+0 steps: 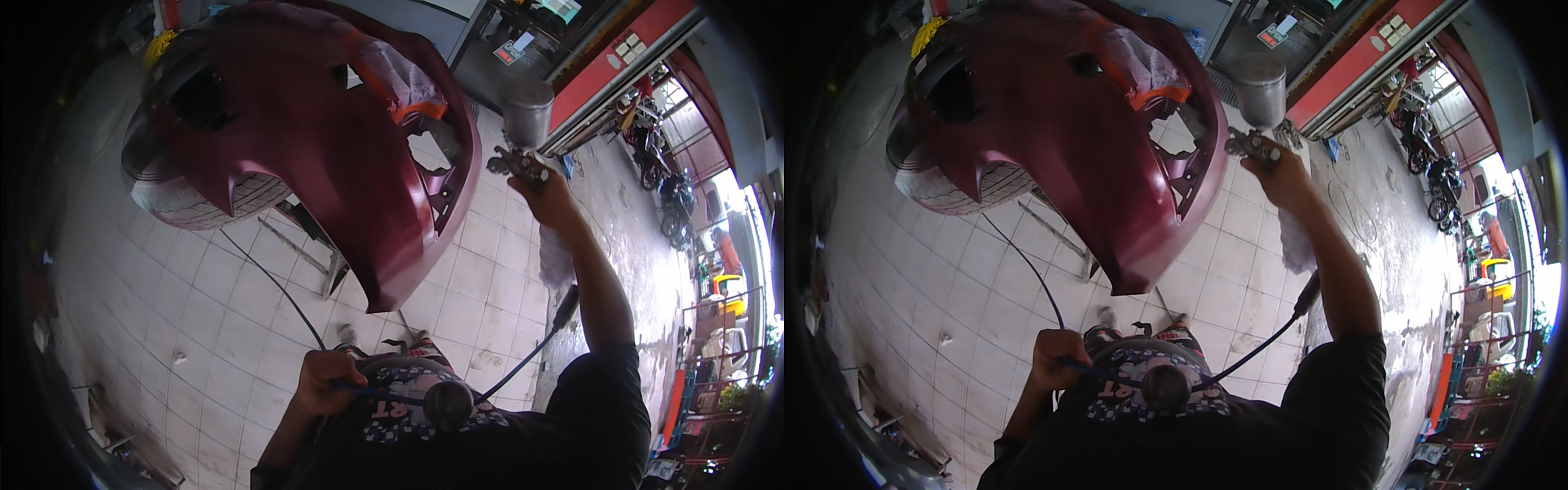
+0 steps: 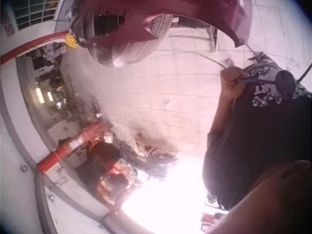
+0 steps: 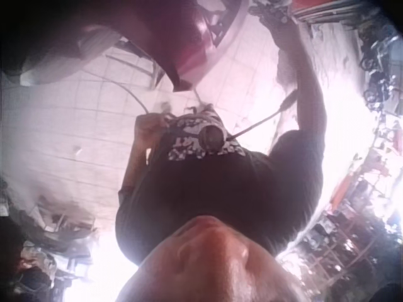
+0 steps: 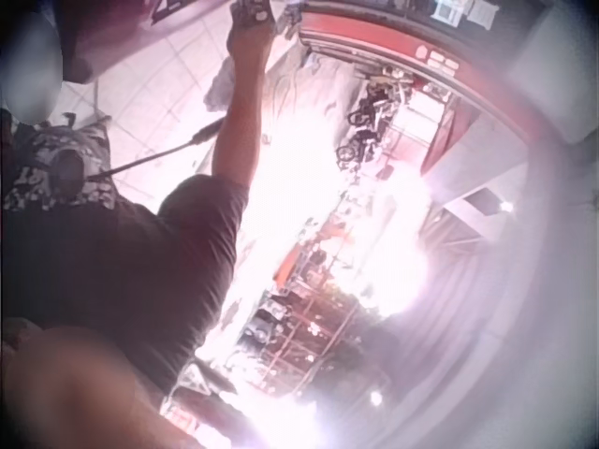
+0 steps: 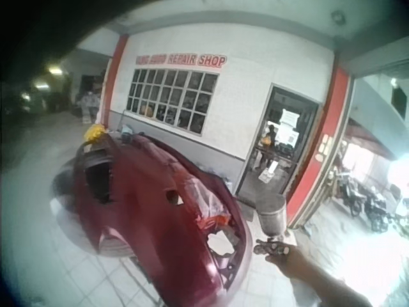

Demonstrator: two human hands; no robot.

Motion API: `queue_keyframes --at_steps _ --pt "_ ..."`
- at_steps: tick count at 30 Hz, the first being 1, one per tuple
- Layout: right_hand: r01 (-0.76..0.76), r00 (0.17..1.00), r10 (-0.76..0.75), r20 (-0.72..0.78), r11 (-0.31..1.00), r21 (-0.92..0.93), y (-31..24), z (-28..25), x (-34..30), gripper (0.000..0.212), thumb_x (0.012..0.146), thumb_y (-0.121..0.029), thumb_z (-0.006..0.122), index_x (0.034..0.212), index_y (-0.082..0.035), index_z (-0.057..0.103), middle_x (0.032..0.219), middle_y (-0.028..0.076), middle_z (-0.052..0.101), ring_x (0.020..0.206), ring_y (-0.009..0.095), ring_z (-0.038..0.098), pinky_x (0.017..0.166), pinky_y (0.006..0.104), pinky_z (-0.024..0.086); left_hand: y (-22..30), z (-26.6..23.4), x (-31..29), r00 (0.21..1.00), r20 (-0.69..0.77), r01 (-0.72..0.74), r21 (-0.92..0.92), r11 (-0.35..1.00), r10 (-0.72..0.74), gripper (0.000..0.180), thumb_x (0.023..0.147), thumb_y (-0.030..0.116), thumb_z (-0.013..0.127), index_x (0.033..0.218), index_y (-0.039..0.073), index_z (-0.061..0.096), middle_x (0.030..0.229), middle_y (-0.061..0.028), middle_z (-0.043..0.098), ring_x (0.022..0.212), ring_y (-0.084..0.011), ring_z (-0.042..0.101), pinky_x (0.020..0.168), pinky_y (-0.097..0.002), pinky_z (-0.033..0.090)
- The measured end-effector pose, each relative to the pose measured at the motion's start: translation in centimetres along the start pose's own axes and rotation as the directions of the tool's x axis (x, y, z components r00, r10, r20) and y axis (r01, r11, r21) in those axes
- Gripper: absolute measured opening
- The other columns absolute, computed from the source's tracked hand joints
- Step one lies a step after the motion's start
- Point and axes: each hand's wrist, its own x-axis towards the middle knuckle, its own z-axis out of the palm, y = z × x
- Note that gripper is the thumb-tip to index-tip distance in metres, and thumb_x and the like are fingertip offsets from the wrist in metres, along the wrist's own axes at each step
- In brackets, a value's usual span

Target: The person uses a spray gun to apply maroon paint to a car bumper mounted on a stand. They move around the bumper, spraying different sections and occasionally wiping the surface with a cloth.

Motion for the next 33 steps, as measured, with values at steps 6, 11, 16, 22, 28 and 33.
queue_keyframes --at_steps 6,11,16,22,28,33 --pt "-0.290 0.919 0.218 0.330 0.938 0.189 -1.3 0.6 -8.9 0.031 0.096 -0.019 0.072 0.122 -0.005 0.068 0.093 0.007 0.072 0.080 0.014 0.063 0.076 0.0314 0.051 -2.0 0.0 -0.1 0.980 0.045 0.190 0.095 0.977 -0.195 0.009 0.069 0.001 0.076 0.072 0.004 0.068 0.063 -0.0074 0.064 0.057 -0.0186 0.064 0.056 -0.0290 0.047" --pt "-0.482 0.811 0.296 0.504 0.827 0.290 2.6 -0.6 -11.5 0.019 0.095 -0.023 0.072 0.107 -0.008 0.070 0.071 -0.002 0.063 0.050 0.006 0.049 0.045 0.0262 0.040 -4.8 2.0 -0.4 0.921 -0.005 0.387 0.144 0.911 -0.390 0.004 0.082 0.002 0.071 0.079 0.001 0.070 0.072 -0.0100 0.070 0.067 -0.0207 0.069 0.063 -0.0294 0.052" --pt "-0.274 0.960 0.232 0.155 0.888 0.370 8.9 -1.5 -9.9 0.022 0.096 -0.025 0.073 0.109 -0.008 0.068 0.067 -0.006 0.055 0.053 0.004 0.046 0.046 0.0252 0.038 -11.5 5.6 -3.9 0.883 -0.164 0.450 0.563 0.693 -0.440 0.018 0.089 0.020 0.077 0.087 0.003 0.074 0.085 -0.0134 0.073 0.081 -0.0303 0.072 0.074 -0.0386 0.055" --pt "-0.031 0.941 0.214 -0.262 0.825 0.564 15.3 1.3 -9.4 0.020 0.099 -0.015 0.061 0.115 -0.004 0.064 0.069 -0.003 0.055 0.051 0.005 0.047 0.047 0.0259 0.038 -21.3 9.4 -17.6 0.411 -0.289 0.562 0.827 -0.009 -0.865 0.069 0.102 0.060 0.040 0.089 0.003 0.076 0.089 -0.0227 0.073 0.088 -0.0437 0.071 0.087 -0.0533 0.053" --pt "-0.364 0.915 0.373 0.153 0.601 0.711 21.4 3.8 -16.3 0.022 0.105 -0.019 0.056 0.108 0.000 0.066 0.082 0.007 0.072 0.043 0.006 0.049 0.041 0.0246 0.039 -19.0 21.1 -28.3 0.375 -0.443 0.638 0.761 -0.120 -0.814 0.060 0.106 0.048 0.039 0.100 -0.002 0.072 0.107 -0.0284 0.068 0.126 -0.0468 0.055 0.104 -0.0610 0.043" --pt "-0.480 0.876 0.322 0.359 0.651 0.587 24.1 5.0 -23.3 0.024 0.105 -0.020 0.056 0.101 0.001 0.066 0.078 0.007 0.072 0.041 0.007 0.049 0.039 0.0257 0.039 -15.9 25.5 -27.4 0.373 -0.585 0.839 0.544 -0.007 -0.720 0.042 0.105 0.036 0.050 0.094 -0.001 0.068 0.132 -0.0292 0.059 0.126 -0.0489 0.054 0.104 -0.0597 0.045"
